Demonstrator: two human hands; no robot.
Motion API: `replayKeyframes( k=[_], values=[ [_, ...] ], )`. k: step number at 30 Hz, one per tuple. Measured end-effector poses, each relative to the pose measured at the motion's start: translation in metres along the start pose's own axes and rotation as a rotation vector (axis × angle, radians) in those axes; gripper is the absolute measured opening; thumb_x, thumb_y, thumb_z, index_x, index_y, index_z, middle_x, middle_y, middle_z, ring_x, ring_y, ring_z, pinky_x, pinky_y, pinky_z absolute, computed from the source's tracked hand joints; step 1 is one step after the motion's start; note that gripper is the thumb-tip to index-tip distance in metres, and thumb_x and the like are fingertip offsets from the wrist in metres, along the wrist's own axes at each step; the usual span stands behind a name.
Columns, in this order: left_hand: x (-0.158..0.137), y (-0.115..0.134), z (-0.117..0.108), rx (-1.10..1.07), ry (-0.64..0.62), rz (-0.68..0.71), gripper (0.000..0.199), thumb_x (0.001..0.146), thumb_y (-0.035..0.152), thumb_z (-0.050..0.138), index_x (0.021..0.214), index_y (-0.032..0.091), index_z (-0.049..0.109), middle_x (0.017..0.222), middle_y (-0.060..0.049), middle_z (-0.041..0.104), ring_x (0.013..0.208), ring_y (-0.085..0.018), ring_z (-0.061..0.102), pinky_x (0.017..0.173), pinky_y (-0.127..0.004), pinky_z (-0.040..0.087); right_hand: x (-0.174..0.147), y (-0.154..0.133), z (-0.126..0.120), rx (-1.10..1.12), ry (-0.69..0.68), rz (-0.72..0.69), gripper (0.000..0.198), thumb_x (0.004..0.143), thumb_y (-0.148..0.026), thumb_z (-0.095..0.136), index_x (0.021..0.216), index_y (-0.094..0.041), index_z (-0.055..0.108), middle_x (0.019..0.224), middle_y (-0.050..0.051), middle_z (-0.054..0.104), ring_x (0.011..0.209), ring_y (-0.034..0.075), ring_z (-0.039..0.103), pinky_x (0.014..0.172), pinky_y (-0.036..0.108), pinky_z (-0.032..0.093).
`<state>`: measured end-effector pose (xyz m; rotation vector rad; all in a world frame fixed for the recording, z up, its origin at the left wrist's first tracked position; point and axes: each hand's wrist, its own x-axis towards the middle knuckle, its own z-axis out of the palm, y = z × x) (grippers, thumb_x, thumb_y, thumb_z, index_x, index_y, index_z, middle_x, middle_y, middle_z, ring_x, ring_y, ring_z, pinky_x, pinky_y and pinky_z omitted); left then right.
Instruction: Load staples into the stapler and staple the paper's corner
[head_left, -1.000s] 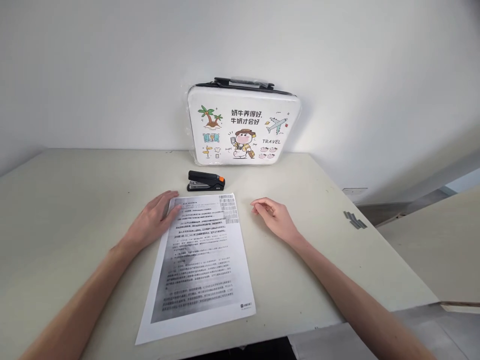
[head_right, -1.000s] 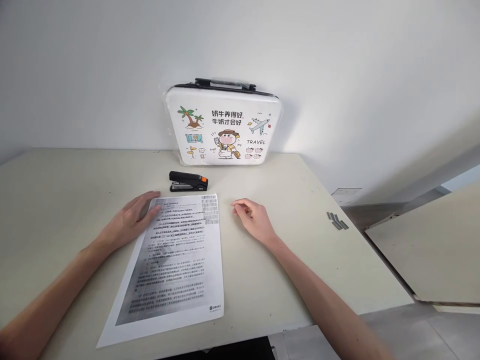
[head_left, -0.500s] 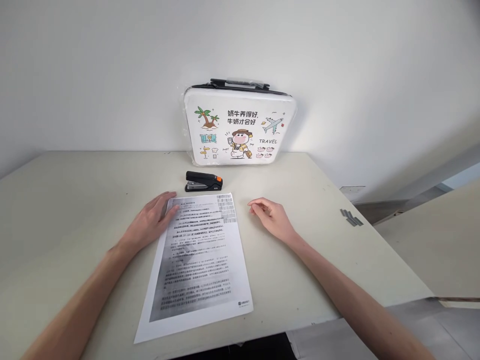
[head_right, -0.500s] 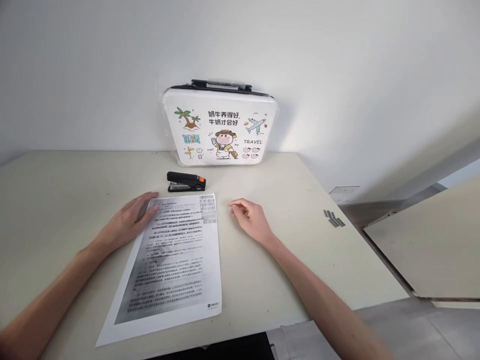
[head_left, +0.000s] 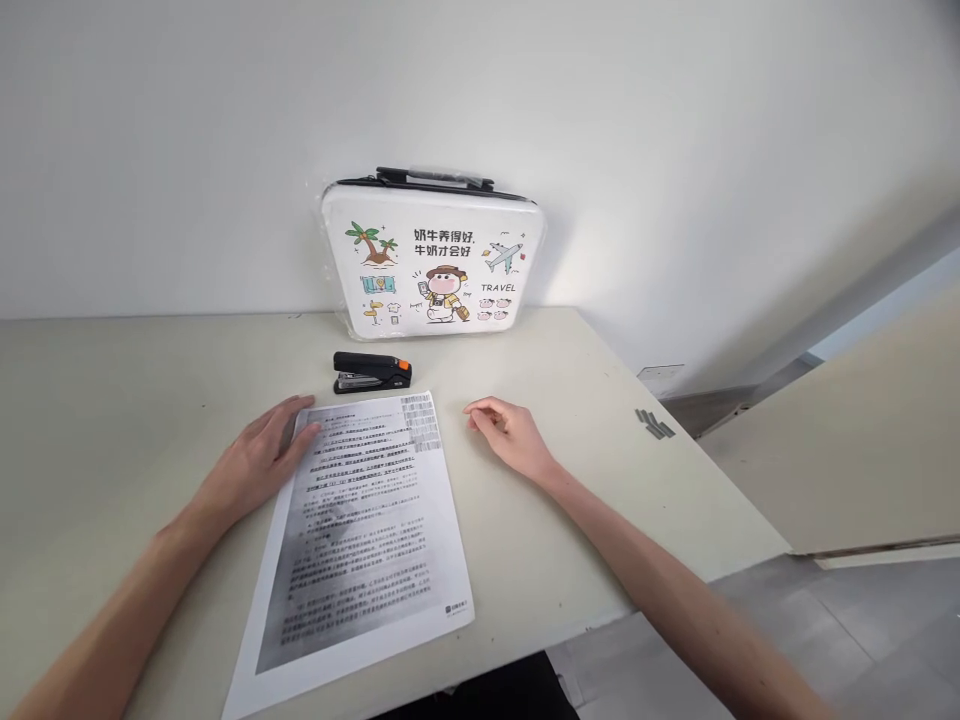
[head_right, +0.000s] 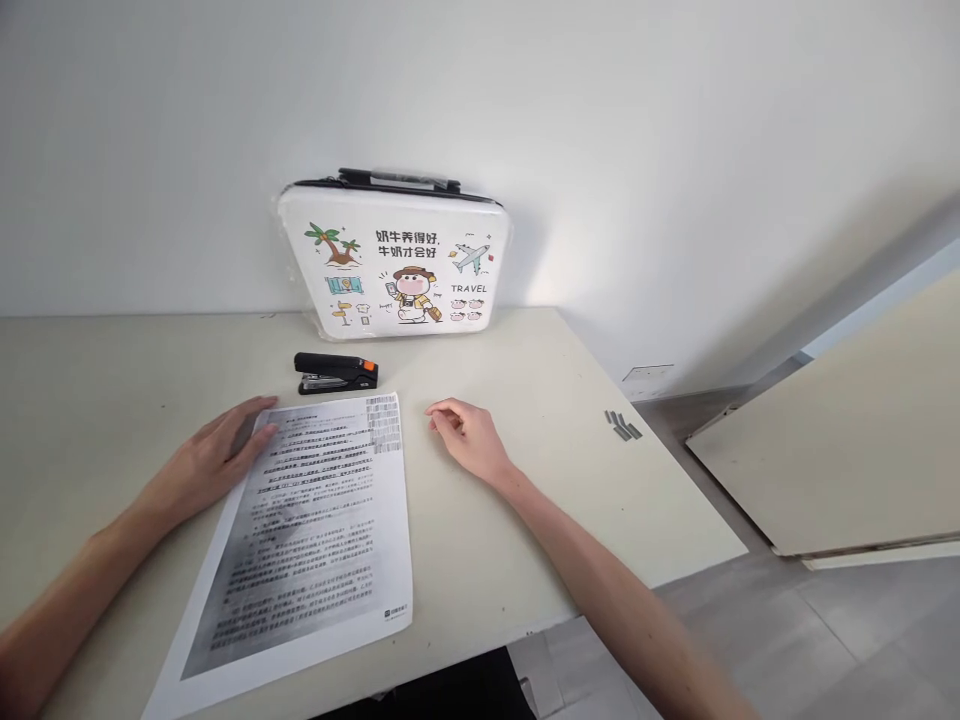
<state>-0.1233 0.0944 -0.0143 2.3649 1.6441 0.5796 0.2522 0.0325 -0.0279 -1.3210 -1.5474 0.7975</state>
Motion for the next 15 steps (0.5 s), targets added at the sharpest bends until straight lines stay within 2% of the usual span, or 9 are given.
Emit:
replayKeyframes(
  k=[8,12,14,15],
  values=[
    [0.0012,0.0027,-0.0017,0.014,-0.015,-0.019,0.060,0.103,0.065,0.037,0.148,0.028,0.051,0.148,-0.010,0.062,0.133,-0.035,0.060,0.114,-0.052,0.046,0.0011,0.0000,-0.0008,-0.007,-0.007,-0.003,0.025,0.098,-0.039,0.054,0.101,-0.025,0.074,0.088,0.003,0.077,0.086,0.020,0.072,0.068,0.029,0.050],
    [0.0015,0.0031,-0.0029,0.029,-0.012,-0.038,0.056,0.104,0.064,0.037,0.148,0.031,0.049,0.148,-0.004,0.062,0.135,-0.032,0.059,0.113,-0.048,0.047,0.0020,0.0014,-0.0007,-0.004,-0.004,-0.020,0.024,0.098,-0.038,0.054,0.100,-0.025,0.074,0.087,0.003,0.077,0.084,0.019,0.072,0.066,0.028,0.049],
    [0.0015,0.0041,-0.0043,0.038,-0.002,-0.070,0.052,0.104,0.062,0.039,0.147,0.034,0.050,0.143,-0.001,0.065,0.126,-0.028,0.064,0.108,-0.045,0.050,0.0025,0.0022,-0.0008,0.009,-0.006,-0.023,0.023,0.097,-0.037,0.055,0.100,-0.025,0.074,0.087,0.002,0.077,0.085,0.019,0.072,0.067,0.028,0.050],
    [0.0017,0.0053,-0.0052,0.038,0.008,-0.089,0.050,0.104,0.061,0.040,0.146,0.034,0.051,0.140,0.000,0.067,0.116,-0.026,0.068,0.104,-0.042,0.052,0.0027,0.0027,-0.0008,0.017,-0.007,-0.024,0.022,0.097,-0.037,0.055,0.100,-0.025,0.074,0.087,0.002,0.077,0.085,0.019,0.073,0.068,0.028,0.050]
  ],
)
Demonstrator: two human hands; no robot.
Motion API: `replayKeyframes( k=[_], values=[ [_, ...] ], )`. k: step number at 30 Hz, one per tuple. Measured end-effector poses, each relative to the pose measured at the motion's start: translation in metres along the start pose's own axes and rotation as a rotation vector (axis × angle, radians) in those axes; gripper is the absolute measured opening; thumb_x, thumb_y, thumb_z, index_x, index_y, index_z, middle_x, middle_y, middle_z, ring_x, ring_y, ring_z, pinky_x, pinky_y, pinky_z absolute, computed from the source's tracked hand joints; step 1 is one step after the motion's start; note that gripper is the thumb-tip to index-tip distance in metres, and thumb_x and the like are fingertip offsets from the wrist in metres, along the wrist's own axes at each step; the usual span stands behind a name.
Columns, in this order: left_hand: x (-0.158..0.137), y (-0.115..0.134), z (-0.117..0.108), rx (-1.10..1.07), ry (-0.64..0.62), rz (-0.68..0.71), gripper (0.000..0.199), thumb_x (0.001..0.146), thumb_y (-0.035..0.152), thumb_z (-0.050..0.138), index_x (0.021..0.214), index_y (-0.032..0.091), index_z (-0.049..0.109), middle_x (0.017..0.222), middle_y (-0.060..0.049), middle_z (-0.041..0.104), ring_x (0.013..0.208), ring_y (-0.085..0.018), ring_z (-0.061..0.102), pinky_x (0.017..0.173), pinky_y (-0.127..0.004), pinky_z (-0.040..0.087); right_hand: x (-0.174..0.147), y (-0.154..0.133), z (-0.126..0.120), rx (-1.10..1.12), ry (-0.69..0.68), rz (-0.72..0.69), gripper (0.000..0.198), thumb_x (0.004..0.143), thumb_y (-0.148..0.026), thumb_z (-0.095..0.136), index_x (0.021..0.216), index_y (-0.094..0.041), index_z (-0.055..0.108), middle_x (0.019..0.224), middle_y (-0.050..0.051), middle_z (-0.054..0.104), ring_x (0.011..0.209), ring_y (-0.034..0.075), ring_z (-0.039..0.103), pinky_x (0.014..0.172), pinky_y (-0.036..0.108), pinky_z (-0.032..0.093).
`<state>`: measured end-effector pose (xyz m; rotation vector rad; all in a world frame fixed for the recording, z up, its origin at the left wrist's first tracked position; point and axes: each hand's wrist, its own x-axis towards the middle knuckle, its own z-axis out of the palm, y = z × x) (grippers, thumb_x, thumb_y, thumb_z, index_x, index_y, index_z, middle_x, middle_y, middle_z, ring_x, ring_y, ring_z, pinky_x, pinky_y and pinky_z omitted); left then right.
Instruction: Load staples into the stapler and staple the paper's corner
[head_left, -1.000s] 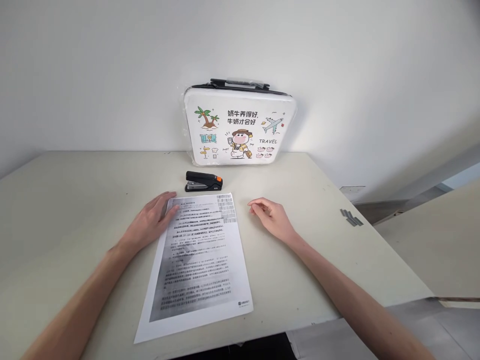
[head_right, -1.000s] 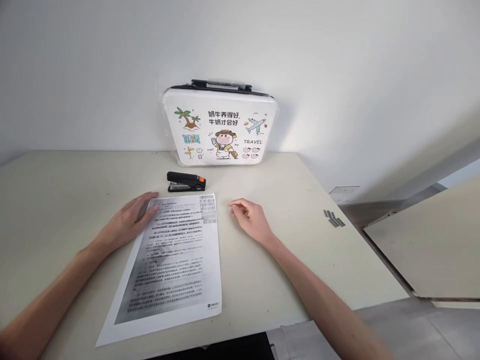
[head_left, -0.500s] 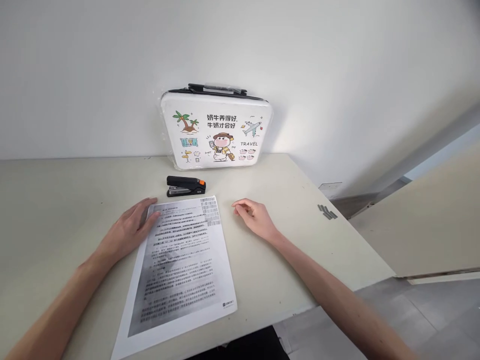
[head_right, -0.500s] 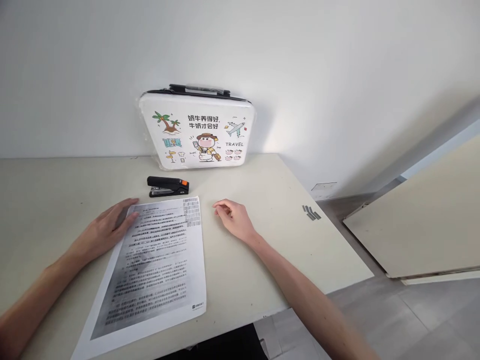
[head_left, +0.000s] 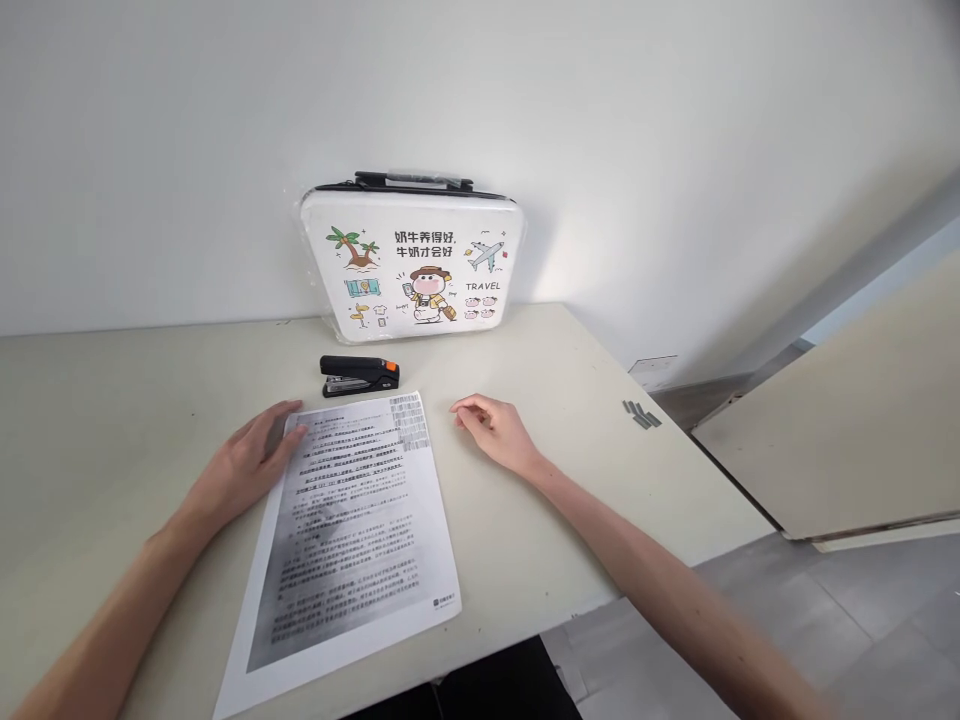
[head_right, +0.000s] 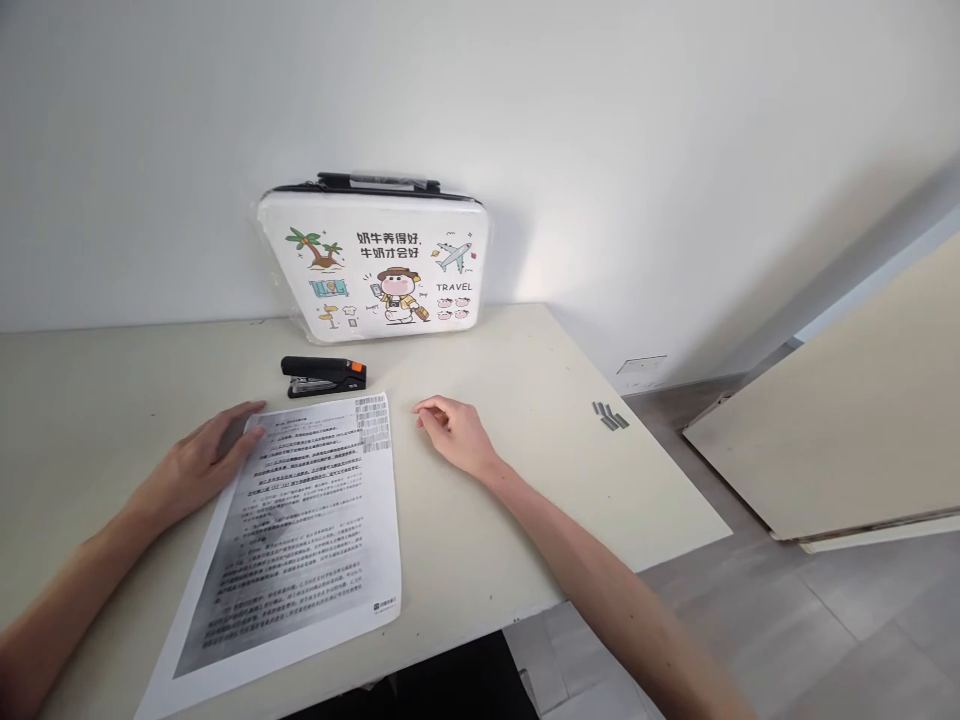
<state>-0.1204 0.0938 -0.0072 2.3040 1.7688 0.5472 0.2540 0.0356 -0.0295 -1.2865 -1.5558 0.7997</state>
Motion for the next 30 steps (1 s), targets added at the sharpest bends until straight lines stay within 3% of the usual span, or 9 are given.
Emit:
replayKeyframes(
  k=[2,4,9,11,14,18,20,23,30],
  values=[
    [0.001,0.005,-0.002,-0.014,0.044,-0.025,0.046,0.104,0.058,0.043,0.140,0.033,0.056,0.134,0.001,0.070,0.092,-0.021,0.070,0.093,-0.038,0.055,0.000,0.001,0.000,0.010,0.000,-0.002,0.022,0.096,-0.036,0.055,0.100,-0.025,0.074,0.086,0.002,0.077,0.085,0.019,0.073,0.070,0.029,0.051],
    [0.004,0.013,-0.004,-0.025,0.142,0.007,0.042,0.104,0.055,0.044,0.133,0.030,0.060,0.133,0.000,0.071,0.085,-0.020,0.068,0.087,-0.036,0.056,0.000,0.001,0.000,0.011,0.003,-0.002,0.022,0.097,-0.037,0.055,0.100,-0.025,0.074,0.086,0.002,0.077,0.083,0.019,0.072,0.069,0.029,0.050],
    [0.031,0.042,-0.007,0.030,0.421,0.273,0.037,0.105,0.046,0.043,0.125,0.021,0.062,0.130,-0.012,0.068,0.120,-0.030,0.062,0.106,-0.046,0.048,0.000,0.002,0.000,0.019,0.000,-0.002,0.023,0.097,-0.037,0.055,0.099,-0.026,0.074,0.086,0.002,0.077,0.082,0.020,0.072,0.069,0.029,0.050],
    [0.048,0.051,-0.008,0.065,0.403,0.347,0.038,0.105,0.044,0.043,0.129,0.020,0.060,0.137,-0.015,0.064,0.129,-0.033,0.057,0.113,-0.050,0.042,0.000,0.002,0.000,0.024,-0.002,0.002,0.023,0.097,-0.037,0.054,0.099,-0.026,0.074,0.086,0.002,0.077,0.081,0.019,0.071,0.069,0.029,0.050],
    [0.075,0.059,-0.008,0.147,0.233,0.374,0.043,0.103,0.044,0.045,0.137,0.020,0.057,0.141,-0.016,0.062,0.135,-0.035,0.053,0.115,-0.054,0.040,-0.001,0.001,-0.001,0.031,-0.005,0.002,0.023,0.096,-0.037,0.054,0.099,-0.026,0.074,0.086,0.001,0.077,0.077,0.018,0.070,0.069,0.029,0.049],
    [0.103,0.062,-0.011,0.297,-0.066,0.286,0.045,0.099,0.050,0.050,0.130,0.021,0.064,0.130,-0.015,0.071,0.128,-0.038,0.060,0.109,-0.051,0.043,-0.003,0.000,-0.001,0.042,-0.008,0.005,0.024,0.096,-0.037,0.053,0.099,-0.025,0.074,0.086,0.002,0.077,0.077,0.018,0.069,0.070,0.030,0.049],
    [0.108,0.065,-0.013,0.342,-0.148,0.231,0.043,0.098,0.052,0.051,0.125,0.022,0.067,0.125,-0.013,0.074,0.118,-0.037,0.066,0.102,-0.047,0.047,-0.003,0.000,-0.002,0.051,-0.006,0.008,0.024,0.096,-0.037,0.053,0.099,-0.025,0.074,0.085,0.002,0.077,0.076,0.018,0.069,0.070,0.030,0.049],
    [0.102,0.075,-0.018,0.354,-0.124,0.189,0.041,0.099,0.049,0.050,0.126,0.022,0.065,0.125,-0.011,0.074,0.110,-0.035,0.070,0.093,-0.043,0.050,-0.004,0.000,-0.002,0.072,-0.007,0.017,0.025,0.096,-0.038,0.054,0.099,-0.025,0.074,0.085,0.001,0.077,0.076,0.018,0.069,0.071,0.030,0.049],
    [0.063,0.129,-0.018,0.102,0.150,0.315,0.040,0.102,0.049,0.053,0.131,0.022,0.061,0.127,-0.010,0.074,0.104,-0.029,0.072,0.088,-0.039,0.053,0.001,0.006,-0.006,0.255,0.086,0.054,0.026,0.094,-0.045,0.057,0.098,-0.024,0.072,0.087,0.003,0.075,0.081,0.019,0.070,0.079,0.032,0.053]
  ],
)
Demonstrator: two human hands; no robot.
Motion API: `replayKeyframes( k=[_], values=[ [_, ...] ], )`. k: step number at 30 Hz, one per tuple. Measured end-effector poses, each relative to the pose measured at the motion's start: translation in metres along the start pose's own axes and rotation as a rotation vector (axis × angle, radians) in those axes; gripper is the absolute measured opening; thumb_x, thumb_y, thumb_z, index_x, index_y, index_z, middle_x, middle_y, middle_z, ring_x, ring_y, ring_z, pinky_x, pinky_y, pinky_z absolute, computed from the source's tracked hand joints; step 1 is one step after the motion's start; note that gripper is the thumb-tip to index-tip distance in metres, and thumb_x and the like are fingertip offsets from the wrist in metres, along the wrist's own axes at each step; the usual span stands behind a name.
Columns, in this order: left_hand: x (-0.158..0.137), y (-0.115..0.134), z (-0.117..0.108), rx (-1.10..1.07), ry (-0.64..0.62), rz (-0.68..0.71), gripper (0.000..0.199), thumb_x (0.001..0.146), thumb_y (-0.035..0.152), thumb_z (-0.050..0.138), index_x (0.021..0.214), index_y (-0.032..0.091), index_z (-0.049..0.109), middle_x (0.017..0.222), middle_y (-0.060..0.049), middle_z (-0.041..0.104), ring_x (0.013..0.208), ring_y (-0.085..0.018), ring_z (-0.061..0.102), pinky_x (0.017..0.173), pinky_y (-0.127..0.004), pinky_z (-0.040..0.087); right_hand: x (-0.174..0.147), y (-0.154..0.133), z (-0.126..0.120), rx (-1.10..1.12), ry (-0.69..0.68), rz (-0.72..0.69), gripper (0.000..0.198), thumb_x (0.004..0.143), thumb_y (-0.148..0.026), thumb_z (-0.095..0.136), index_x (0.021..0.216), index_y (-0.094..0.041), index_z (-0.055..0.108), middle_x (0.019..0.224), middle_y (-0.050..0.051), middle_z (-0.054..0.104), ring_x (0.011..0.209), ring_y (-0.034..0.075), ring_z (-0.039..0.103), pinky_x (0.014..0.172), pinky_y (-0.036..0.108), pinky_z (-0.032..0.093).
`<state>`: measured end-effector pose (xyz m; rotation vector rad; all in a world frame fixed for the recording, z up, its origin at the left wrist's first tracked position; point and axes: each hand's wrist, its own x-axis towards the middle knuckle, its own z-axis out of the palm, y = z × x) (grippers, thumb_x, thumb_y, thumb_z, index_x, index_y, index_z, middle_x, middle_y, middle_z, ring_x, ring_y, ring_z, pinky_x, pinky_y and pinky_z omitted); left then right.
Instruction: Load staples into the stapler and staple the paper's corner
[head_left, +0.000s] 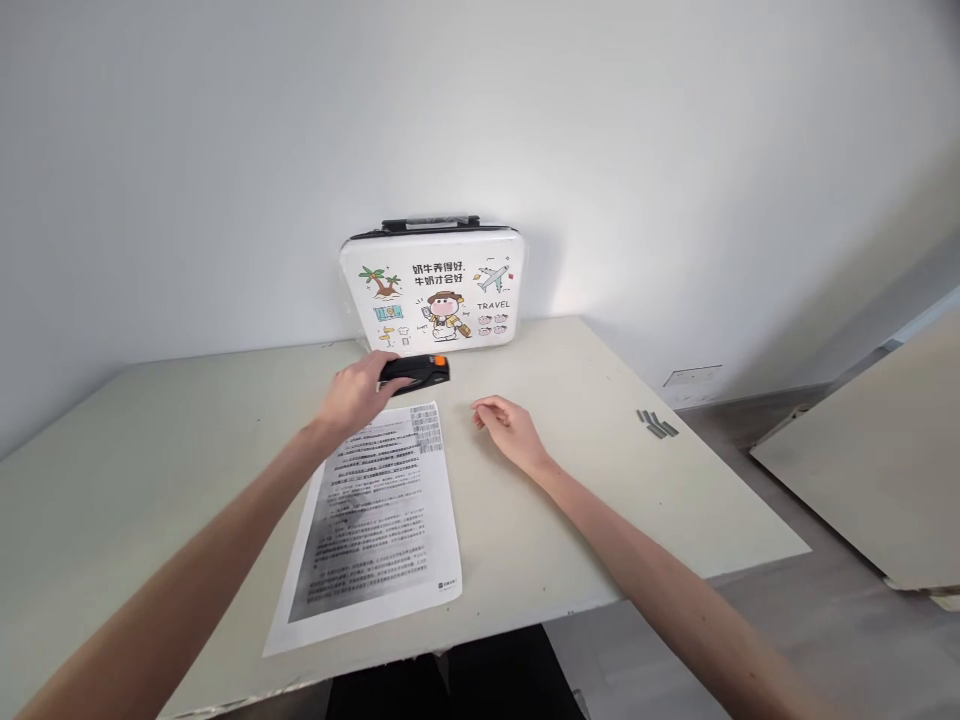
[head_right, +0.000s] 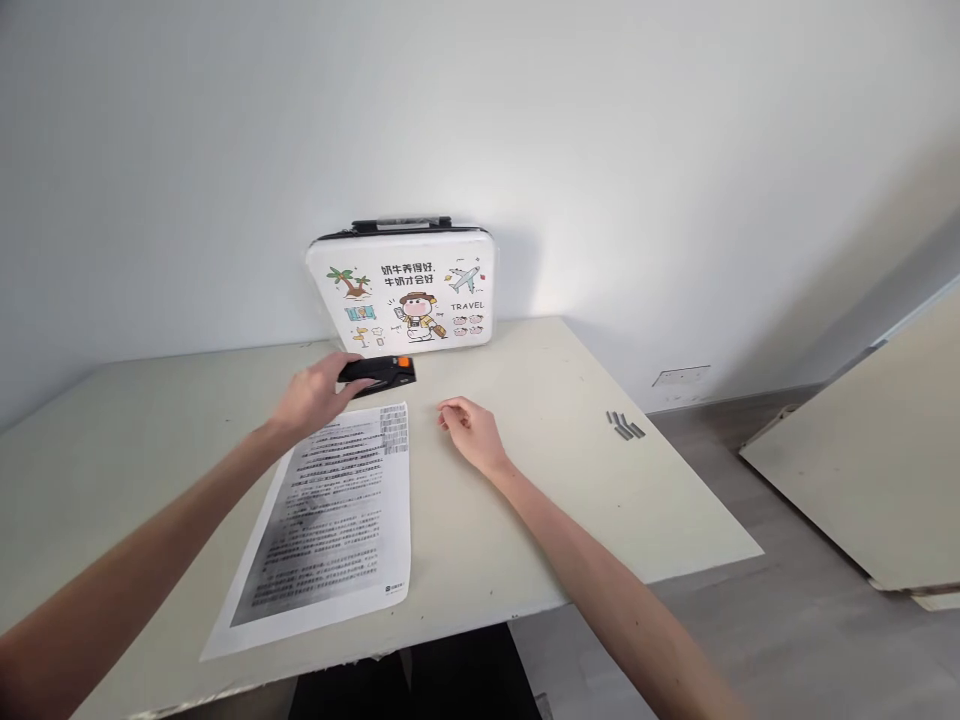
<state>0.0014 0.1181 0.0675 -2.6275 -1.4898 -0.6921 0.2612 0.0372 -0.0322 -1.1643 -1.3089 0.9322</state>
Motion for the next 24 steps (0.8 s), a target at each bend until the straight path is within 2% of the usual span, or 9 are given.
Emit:
replayKeyframes(
  k=[4,6,9,12,17,20,24],
  values=[
    [-0.012,0.051,0.004,-0.083,-0.043,0.115,0.034,0.100,0.045,0.062,0.125,0.022,0.063,0.117,-0.008,0.077,0.096,-0.026,0.074,0.082,-0.036,0.054,0.012,0.009,-0.018,0.097,0.192,0.050,0.033,0.090,-0.052,0.061,0.101,-0.022,0.070,0.090,0.005,0.075,0.082,0.020,0.070,0.083,0.035,0.054],
    [-0.020,0.075,0.011,-0.091,-0.100,0.154,0.030,0.100,0.042,0.064,0.123,0.023,0.063,0.115,-0.006,0.077,0.093,-0.026,0.074,0.078,-0.035,0.054,0.014,0.012,-0.031,0.127,0.224,0.095,0.036,0.087,-0.055,0.065,0.099,-0.022,0.069,0.090,0.005,0.075,0.084,0.021,0.069,0.084,0.036,0.055],
    [-0.031,0.104,0.026,-0.102,-0.179,0.185,0.024,0.100,0.039,0.065,0.120,0.025,0.063,0.117,-0.005,0.076,0.093,-0.026,0.075,0.075,-0.034,0.054,0.008,0.012,-0.052,0.200,0.106,0.138,0.040,0.085,-0.059,0.070,0.098,-0.022,0.071,0.095,0.006,0.075,0.091,0.022,0.070,0.087,0.036,0.055],
    [-0.039,0.123,0.042,-0.094,-0.223,0.213,0.023,0.101,0.038,0.065,0.119,0.024,0.062,0.117,-0.005,0.076,0.095,-0.027,0.076,0.072,-0.035,0.054,-0.004,0.005,-0.065,0.258,0.003,0.157,0.044,0.089,-0.064,0.067,0.102,-0.021,0.072,0.101,0.006,0.076,0.095,0.020,0.071,0.090,0.035,0.055],
    [-0.044,0.128,0.062,-0.186,-0.181,0.203,0.026,0.099,0.036,0.069,0.122,0.026,0.062,0.115,-0.005,0.077,0.096,-0.027,0.077,0.075,-0.036,0.057,-0.012,-0.005,-0.063,0.133,-0.024,0.129,0.041,0.088,-0.062,0.071,0.099,-0.023,0.073,0.101,0.005,0.077,0.094,0.020,0.070,0.093,0.036,0.054],
    [-0.049,0.118,0.069,-0.298,-0.121,0.187,0.048,0.095,0.038,0.073,0.138,0.028,0.054,0.124,-0.006,0.074,0.111,-0.029,0.073,0.093,-0.043,0.058,-0.011,-0.006,-0.059,0.061,-0.046,0.121,0.037,0.089,-0.060,0.068,0.100,-0.024,0.073,0.100,0.004,0.077,0.096,0.022,0.070,0.093,0.036,0.053],
    [-0.066,0.093,0.074,-0.346,-0.131,0.126,0.080,0.089,0.050,0.078,0.154,0.026,0.038,0.150,-0.015,0.058,0.139,-0.035,0.056,0.112,-0.054,0.049,-0.011,-0.006,-0.057,0.033,-0.045,0.125,0.035,0.093,-0.058,0.063,0.101,-0.024,0.072,0.100,0.004,0.077,0.097,0.022,0.070,0.094,0.037,0.052]
  ],
)
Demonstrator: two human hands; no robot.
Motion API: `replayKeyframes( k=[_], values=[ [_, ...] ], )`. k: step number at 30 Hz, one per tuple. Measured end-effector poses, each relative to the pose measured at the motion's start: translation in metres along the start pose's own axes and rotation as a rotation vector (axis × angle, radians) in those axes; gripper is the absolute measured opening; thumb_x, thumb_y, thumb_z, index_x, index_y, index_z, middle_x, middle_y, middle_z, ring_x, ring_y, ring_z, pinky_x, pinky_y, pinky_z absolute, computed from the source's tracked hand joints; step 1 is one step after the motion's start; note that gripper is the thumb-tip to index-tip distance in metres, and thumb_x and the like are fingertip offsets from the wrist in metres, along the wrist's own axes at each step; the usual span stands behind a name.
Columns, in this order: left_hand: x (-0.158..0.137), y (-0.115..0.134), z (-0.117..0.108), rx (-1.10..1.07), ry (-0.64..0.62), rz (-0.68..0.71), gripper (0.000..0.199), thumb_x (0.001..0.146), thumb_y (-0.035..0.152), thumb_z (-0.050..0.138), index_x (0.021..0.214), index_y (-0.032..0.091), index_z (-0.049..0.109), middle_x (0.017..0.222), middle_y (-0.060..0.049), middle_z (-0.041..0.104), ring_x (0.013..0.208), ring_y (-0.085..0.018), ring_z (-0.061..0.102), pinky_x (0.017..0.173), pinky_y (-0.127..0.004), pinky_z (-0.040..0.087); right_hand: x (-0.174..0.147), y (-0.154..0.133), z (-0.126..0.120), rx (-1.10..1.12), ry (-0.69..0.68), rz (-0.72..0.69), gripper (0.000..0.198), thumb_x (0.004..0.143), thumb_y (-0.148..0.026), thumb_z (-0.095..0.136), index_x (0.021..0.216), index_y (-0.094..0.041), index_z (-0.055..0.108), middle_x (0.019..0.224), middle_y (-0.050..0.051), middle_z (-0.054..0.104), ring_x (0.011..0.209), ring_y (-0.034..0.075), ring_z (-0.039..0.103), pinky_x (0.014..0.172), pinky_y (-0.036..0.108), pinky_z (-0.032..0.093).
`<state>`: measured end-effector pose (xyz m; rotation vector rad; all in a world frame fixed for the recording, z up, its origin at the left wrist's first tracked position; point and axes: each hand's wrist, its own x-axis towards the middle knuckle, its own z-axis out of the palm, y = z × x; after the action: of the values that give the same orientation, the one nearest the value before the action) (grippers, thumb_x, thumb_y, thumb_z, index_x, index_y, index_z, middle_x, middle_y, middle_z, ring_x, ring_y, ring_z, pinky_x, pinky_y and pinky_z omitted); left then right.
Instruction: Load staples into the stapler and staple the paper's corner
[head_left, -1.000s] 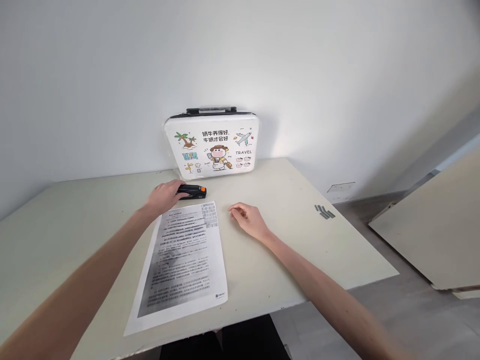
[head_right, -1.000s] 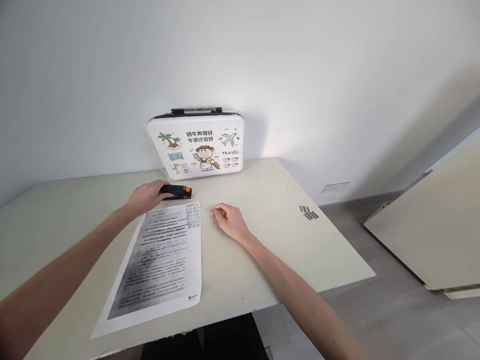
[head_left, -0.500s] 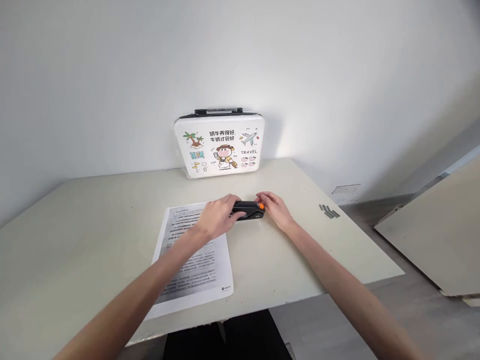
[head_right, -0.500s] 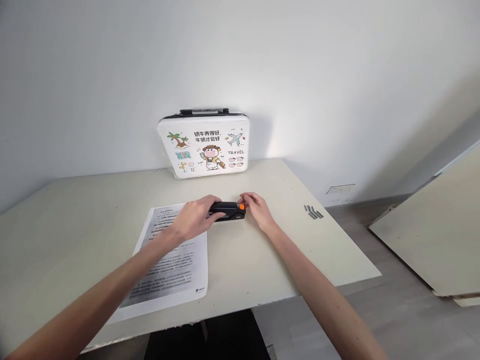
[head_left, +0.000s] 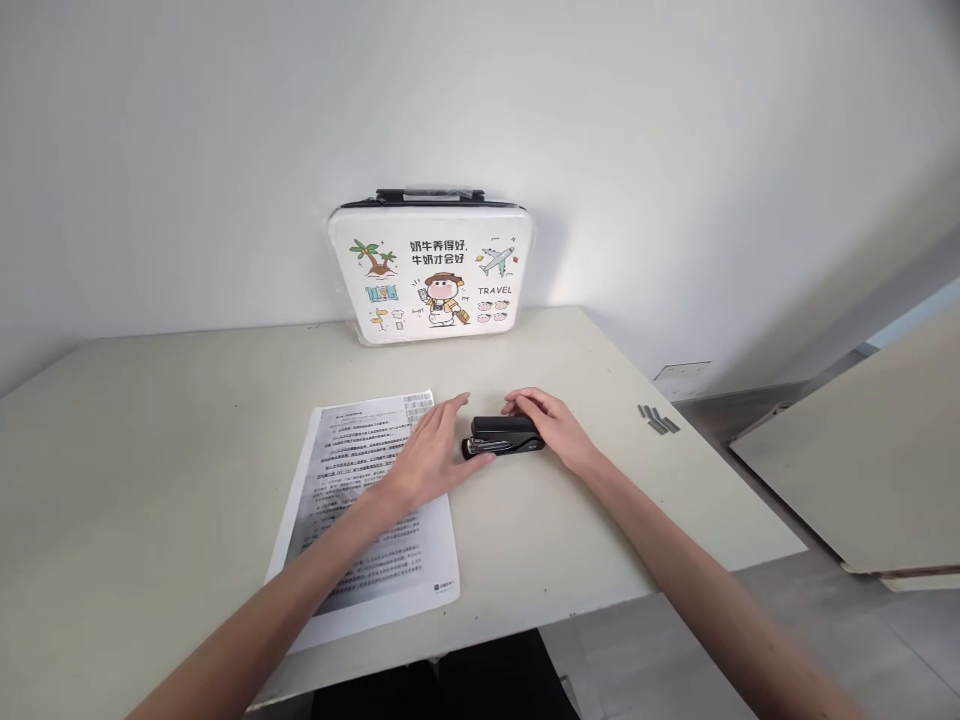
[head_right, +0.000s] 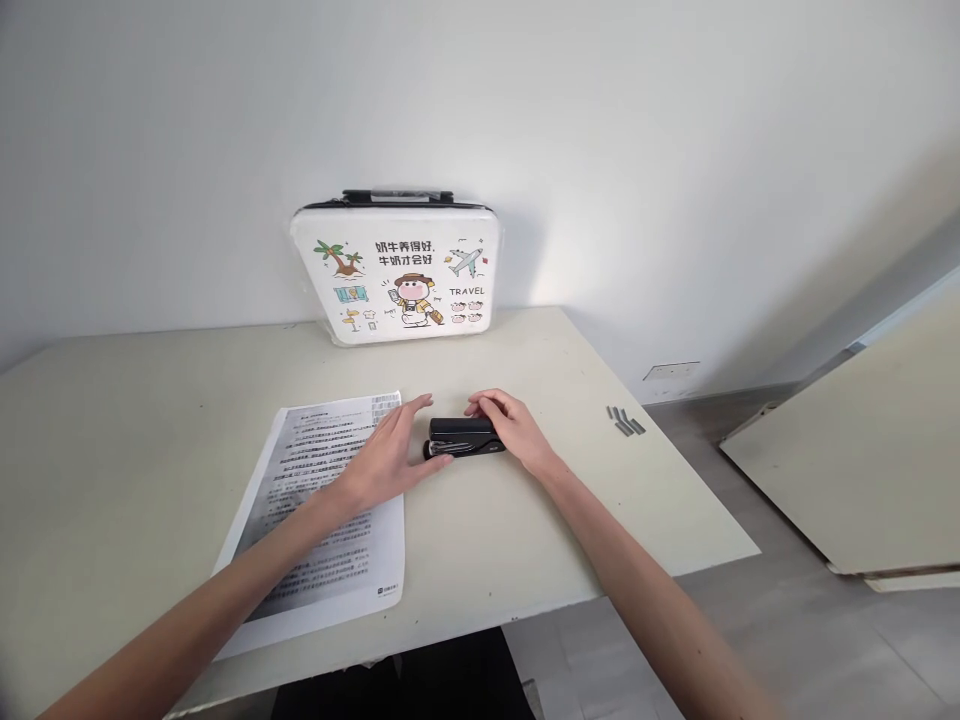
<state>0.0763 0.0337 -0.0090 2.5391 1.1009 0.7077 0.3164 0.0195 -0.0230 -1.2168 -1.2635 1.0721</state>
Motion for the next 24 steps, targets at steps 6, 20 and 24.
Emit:
replayKeyframes(
  k=[6,20,24],
  values=[
    [-0.031,-0.028,-0.017,-0.015,-0.100,0.018,0.073,0.097,0.055,0.067,0.156,0.028,0.036,0.155,-0.014,0.054,0.144,-0.033,0.052,0.118,-0.054,0.045,-0.003,-0.002,0.011,-0.036,0.035,-0.014,0.034,0.098,-0.056,0.054,0.101,-0.025,0.067,0.093,0.002,0.077,0.091,0.021,0.070,0.092,0.037,0.052],
    [-0.008,-0.021,-0.005,-0.024,0.027,0.174,0.014,0.098,0.029,0.069,0.111,0.024,0.072,0.118,-0.006,0.076,0.135,-0.031,0.058,0.112,-0.051,0.052,-0.002,0.001,0.009,-0.031,0.018,0.073,0.032,0.092,-0.055,0.064,0.103,-0.025,0.068,0.102,0.005,0.077,0.093,0.021,0.070,0.086,0.036,0.054],
    [-0.009,-0.023,-0.002,-0.034,0.049,0.166,0.010,0.098,0.029,0.072,0.106,0.024,0.071,0.113,-0.006,0.077,0.125,-0.029,0.063,0.106,-0.049,0.053,-0.003,0.000,0.010,-0.054,0.013,0.093,0.033,0.092,-0.056,0.065,0.104,-0.026,0.068,0.103,0.005,0.078,0.095,0.022,0.070,0.086,0.037,0.054]
  ],
)
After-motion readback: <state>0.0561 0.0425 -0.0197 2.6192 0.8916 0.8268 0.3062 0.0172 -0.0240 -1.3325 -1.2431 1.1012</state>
